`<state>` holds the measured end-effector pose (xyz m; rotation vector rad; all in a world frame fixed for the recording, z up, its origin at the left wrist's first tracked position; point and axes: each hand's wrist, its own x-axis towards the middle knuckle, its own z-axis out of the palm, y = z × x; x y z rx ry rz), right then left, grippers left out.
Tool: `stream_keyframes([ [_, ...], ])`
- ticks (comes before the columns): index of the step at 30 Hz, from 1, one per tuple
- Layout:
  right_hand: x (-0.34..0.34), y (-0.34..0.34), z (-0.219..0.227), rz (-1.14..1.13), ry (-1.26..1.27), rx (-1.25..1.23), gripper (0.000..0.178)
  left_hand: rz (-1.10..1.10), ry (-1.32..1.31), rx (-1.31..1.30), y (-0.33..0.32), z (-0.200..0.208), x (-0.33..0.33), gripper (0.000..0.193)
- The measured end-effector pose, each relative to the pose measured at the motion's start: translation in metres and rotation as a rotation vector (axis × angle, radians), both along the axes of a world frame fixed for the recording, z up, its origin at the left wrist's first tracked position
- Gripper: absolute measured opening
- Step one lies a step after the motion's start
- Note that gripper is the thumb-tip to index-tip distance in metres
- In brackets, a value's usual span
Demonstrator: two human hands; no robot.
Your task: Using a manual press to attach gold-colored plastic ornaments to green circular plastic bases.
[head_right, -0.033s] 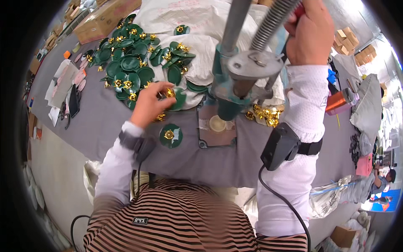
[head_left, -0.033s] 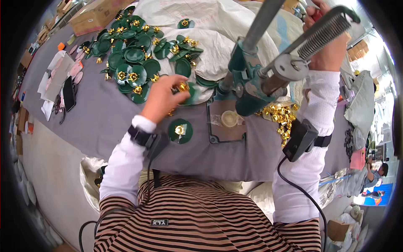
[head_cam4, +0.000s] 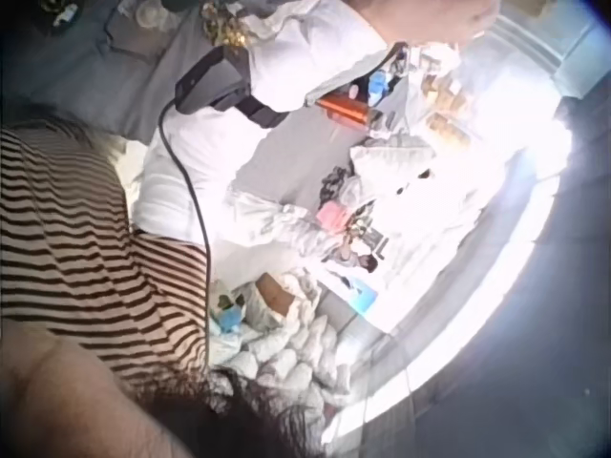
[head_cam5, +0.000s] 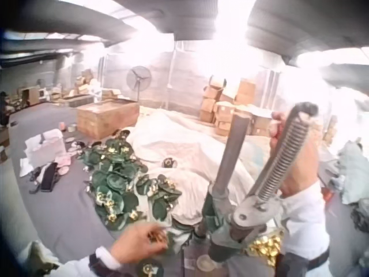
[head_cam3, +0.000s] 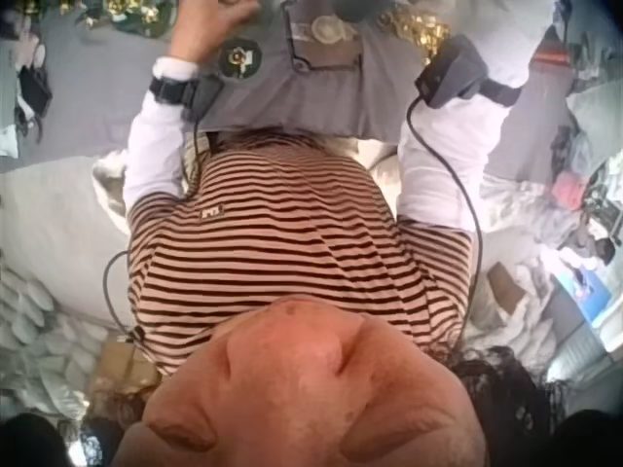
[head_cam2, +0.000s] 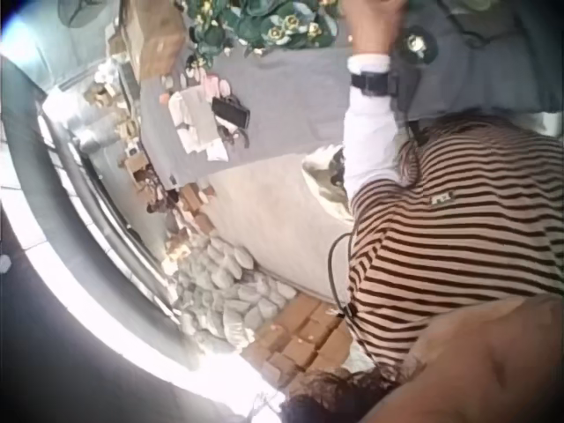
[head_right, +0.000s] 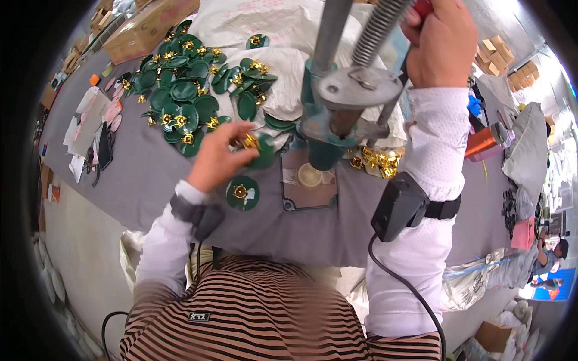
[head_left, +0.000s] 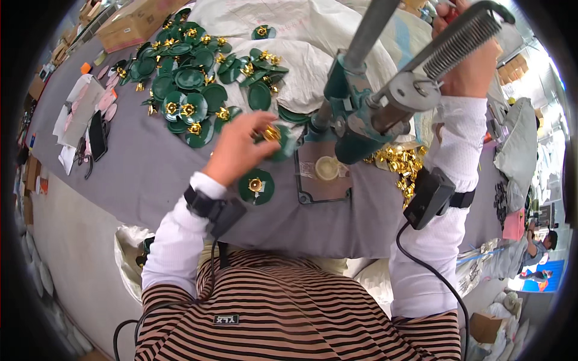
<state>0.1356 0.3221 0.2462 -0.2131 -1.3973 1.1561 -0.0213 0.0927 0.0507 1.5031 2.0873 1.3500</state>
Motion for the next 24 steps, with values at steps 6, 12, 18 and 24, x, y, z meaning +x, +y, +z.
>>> stream_keyframes([
  [6, 0.0, 0.011, 0.001, 0.08, 0.062, 0.118, 0.022, -0.215, 0.125, 0.076, 0.025, -0.022, 0.075, 0.061],
  [12, 0.012, -0.008, 0.014, 0.078, -0.002, -0.06, 0.018, -0.12, 0.095, -0.069, 0.044, -0.022, 0.091, 0.064],
  [18, 0.135, -0.095, -0.056, 0.129, 0.164, 0.219, 0.029, -0.091, 0.052, -0.032, 0.017, -0.012, 0.061, 0.079],
  [24, 0.219, -0.141, -0.174, -0.007, -0.511, 0.361, 0.01, -0.154, 0.016, -0.014, 0.026, -0.013, 0.079, 0.073],
])
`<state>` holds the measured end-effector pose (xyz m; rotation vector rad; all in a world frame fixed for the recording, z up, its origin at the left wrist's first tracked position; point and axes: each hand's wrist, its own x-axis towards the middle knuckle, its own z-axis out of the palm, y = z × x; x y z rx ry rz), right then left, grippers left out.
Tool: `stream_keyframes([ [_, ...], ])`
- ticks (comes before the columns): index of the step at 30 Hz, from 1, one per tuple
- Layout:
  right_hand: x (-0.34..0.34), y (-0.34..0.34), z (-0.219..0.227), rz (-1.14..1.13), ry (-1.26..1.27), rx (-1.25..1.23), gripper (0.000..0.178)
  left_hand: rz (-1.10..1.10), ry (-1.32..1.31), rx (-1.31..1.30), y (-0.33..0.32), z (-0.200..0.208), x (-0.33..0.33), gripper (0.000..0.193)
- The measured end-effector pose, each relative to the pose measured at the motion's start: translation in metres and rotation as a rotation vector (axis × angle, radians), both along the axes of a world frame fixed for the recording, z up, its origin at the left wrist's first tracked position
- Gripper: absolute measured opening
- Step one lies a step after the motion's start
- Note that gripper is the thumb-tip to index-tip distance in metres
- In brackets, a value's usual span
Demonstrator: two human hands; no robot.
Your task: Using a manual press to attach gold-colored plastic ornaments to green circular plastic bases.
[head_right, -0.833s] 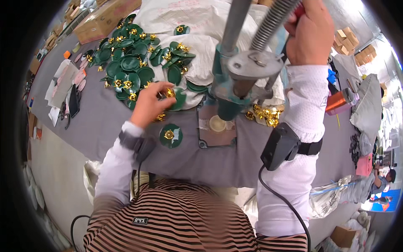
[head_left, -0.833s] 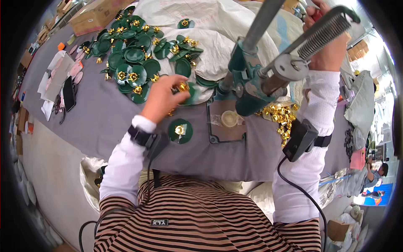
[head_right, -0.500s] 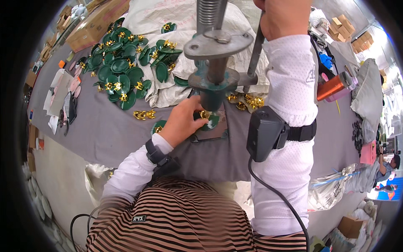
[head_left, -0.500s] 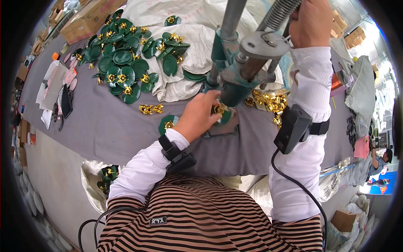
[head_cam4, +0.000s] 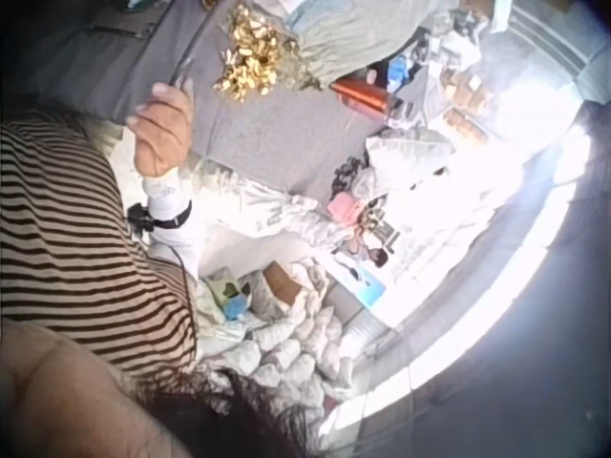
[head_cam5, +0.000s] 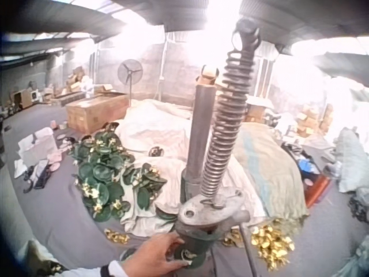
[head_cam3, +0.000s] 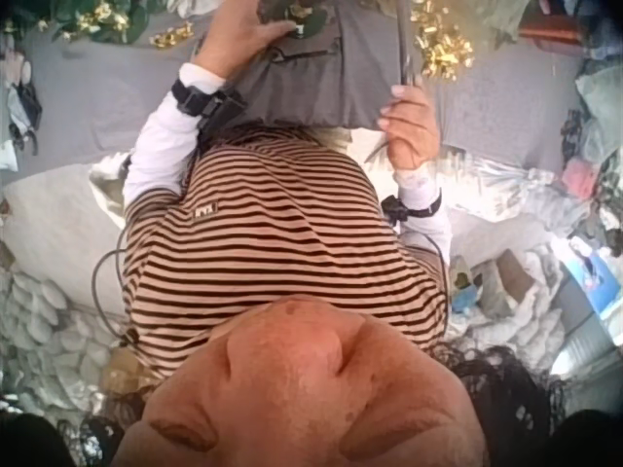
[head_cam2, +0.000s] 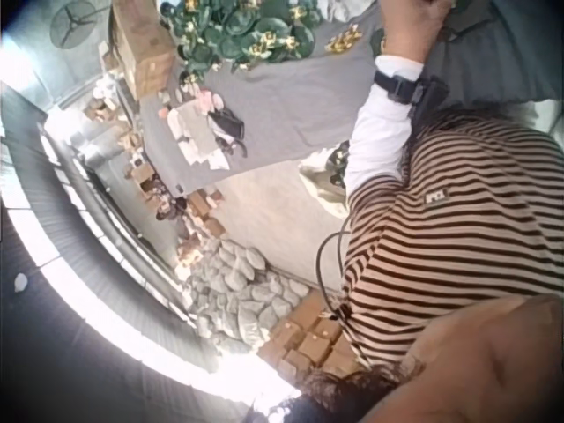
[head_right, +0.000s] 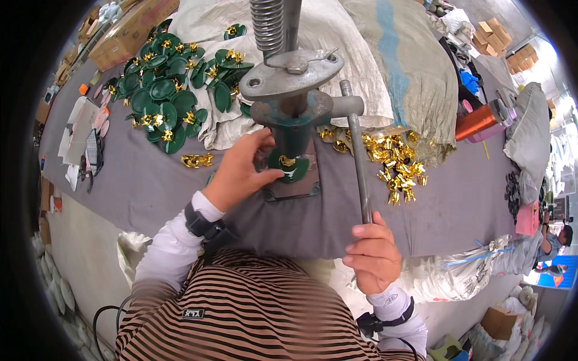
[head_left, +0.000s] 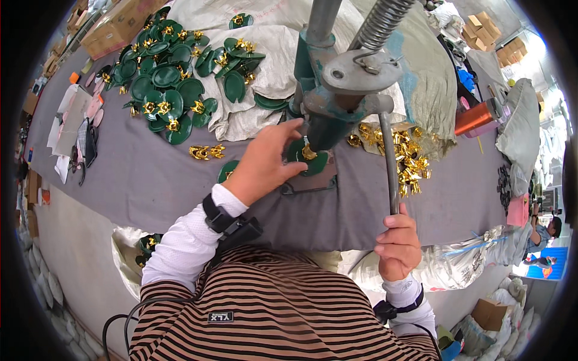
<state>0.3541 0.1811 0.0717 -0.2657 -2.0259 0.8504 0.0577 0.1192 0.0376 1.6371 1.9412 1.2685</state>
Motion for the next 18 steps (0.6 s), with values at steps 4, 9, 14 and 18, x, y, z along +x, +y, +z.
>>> stream_keyframes([
  [4, -0.016, 0.017, 0.04, 0.068, 0.04, 0.176, 0.02, -0.025, 0.058, -0.066, 0.017, -0.01, 0.015, 0.068],
  [9, -0.093, 0.081, 0.159, 0.456, 0.503, -0.086, 0.039, 0.073, -0.012, -0.002, 0.025, -0.016, 0.032, 0.055],
  [14, -0.21, 0.141, 0.199, -0.1, 0.527, -0.316, 0.029, 0.163, -0.186, 0.099, 0.008, -0.018, 0.022, 0.055],
  [18, -0.205, 0.189, 0.181, 0.214, 0.402, -0.303, 0.033, 0.126, -0.025, -0.27, -0.064, 0.037, -0.027, 0.04],
])
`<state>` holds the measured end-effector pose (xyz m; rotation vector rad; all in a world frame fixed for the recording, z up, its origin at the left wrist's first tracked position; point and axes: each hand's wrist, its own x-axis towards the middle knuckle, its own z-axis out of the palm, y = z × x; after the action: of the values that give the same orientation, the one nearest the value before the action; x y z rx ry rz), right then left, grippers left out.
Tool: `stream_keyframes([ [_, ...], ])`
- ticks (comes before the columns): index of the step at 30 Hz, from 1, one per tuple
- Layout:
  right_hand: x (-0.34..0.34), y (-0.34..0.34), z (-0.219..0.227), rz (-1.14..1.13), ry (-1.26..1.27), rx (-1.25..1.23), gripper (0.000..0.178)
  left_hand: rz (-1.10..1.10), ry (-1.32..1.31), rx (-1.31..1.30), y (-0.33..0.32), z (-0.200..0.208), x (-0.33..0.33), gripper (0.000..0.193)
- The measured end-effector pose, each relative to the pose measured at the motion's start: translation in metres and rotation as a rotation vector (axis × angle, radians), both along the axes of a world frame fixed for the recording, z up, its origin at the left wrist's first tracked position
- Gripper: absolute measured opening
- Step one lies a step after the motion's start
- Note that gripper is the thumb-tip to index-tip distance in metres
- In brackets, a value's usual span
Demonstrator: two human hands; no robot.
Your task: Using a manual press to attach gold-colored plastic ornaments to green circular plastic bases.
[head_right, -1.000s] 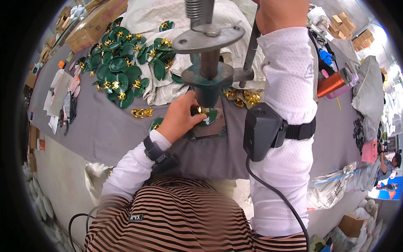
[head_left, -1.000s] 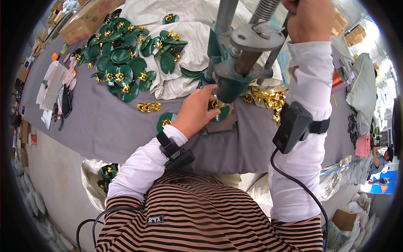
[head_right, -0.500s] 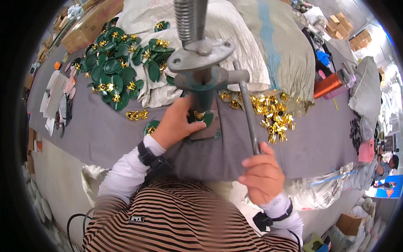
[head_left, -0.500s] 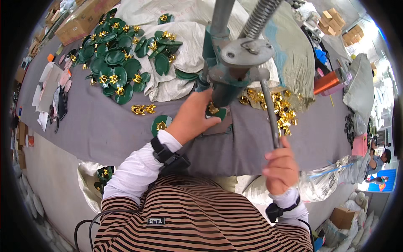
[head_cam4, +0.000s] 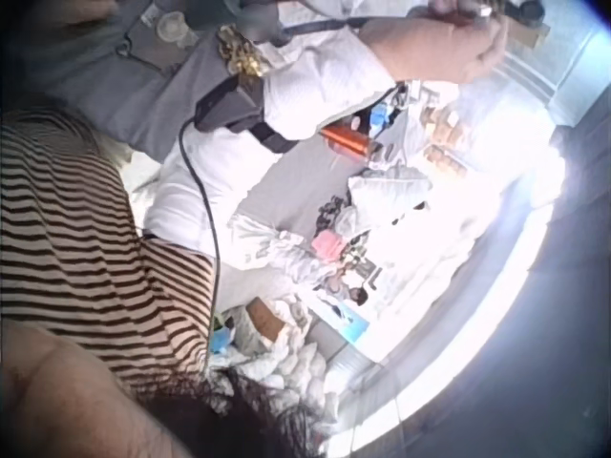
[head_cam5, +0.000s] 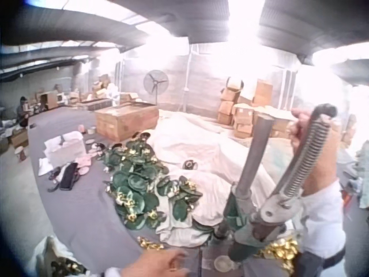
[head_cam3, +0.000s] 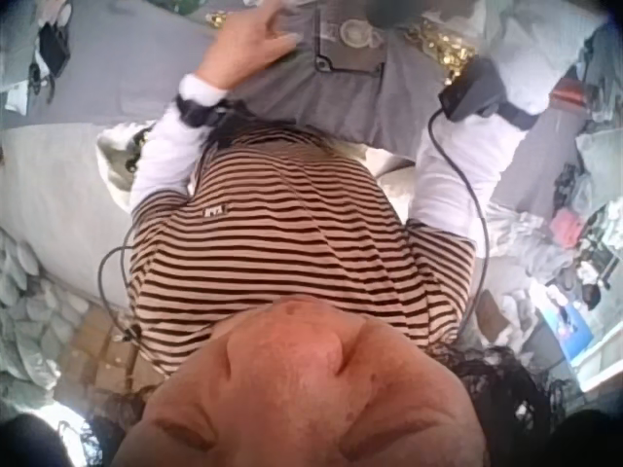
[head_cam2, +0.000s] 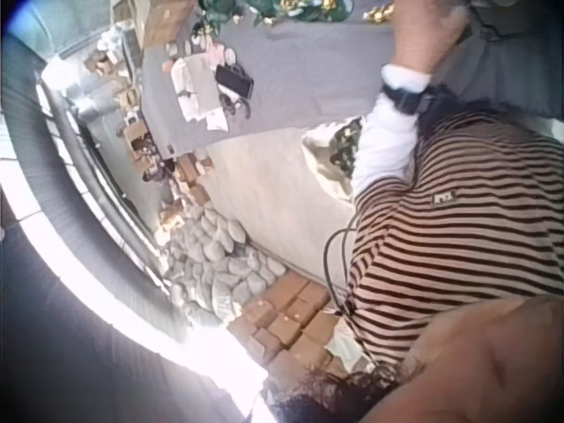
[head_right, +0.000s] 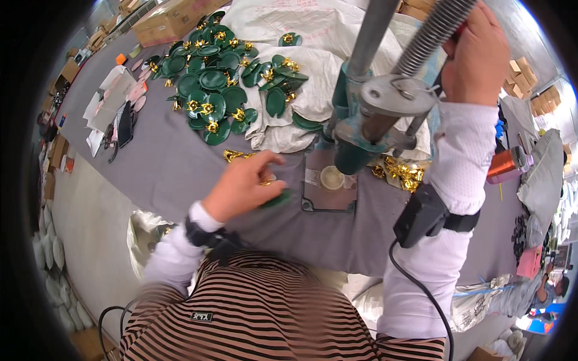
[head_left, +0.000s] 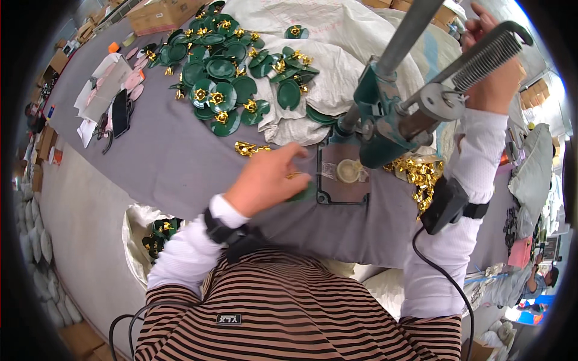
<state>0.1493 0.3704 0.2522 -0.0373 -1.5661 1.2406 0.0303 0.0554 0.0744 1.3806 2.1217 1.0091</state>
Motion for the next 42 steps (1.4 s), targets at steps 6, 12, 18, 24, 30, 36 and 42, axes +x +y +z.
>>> stream_keyframes([
  [6, -0.01, -0.033, 0.008, -0.098, -0.021, 0.035, 0.037, -0.134, 0.253, -0.27, -0.025, -0.034, -0.029, 0.028],
  [12, -0.011, -0.013, 0.001, -0.118, -0.039, -0.006, 0.036, -0.12, 0.115, -0.239, -0.091, -0.014, -0.052, 0.021],
  [18, -0.007, -0.019, 0.006, -0.142, -0.059, 0.02, 0.037, -0.033, 0.163, -0.761, -0.23, 0.023, -0.09, 0.03],
  [24, -0.008, -0.023, 0.004, -0.218, -0.042, 0.016, 0.037, 0.317, 0.347, -0.083, -0.132, 0.007, -0.129, 0.037],
  [30, -0.016, -0.028, 0.003, -0.121, -0.019, -0.027, 0.029, 0.525, 0.455, 0.096, -0.029, -0.059, -0.185, 0.03],
  [36, 0.0, -0.014, -0.002, -0.116, -0.02, 0.021, 0.035, 0.343, 0.154, 0.361, 0.002, -0.014, -0.099, 0.028],
  [42, -0.024, -0.047, -0.001, -0.138, 0.162, 0.013, 0.017, -0.179, -0.004, 0.216, 0.055, -0.042, 0.007, 0.052],
])
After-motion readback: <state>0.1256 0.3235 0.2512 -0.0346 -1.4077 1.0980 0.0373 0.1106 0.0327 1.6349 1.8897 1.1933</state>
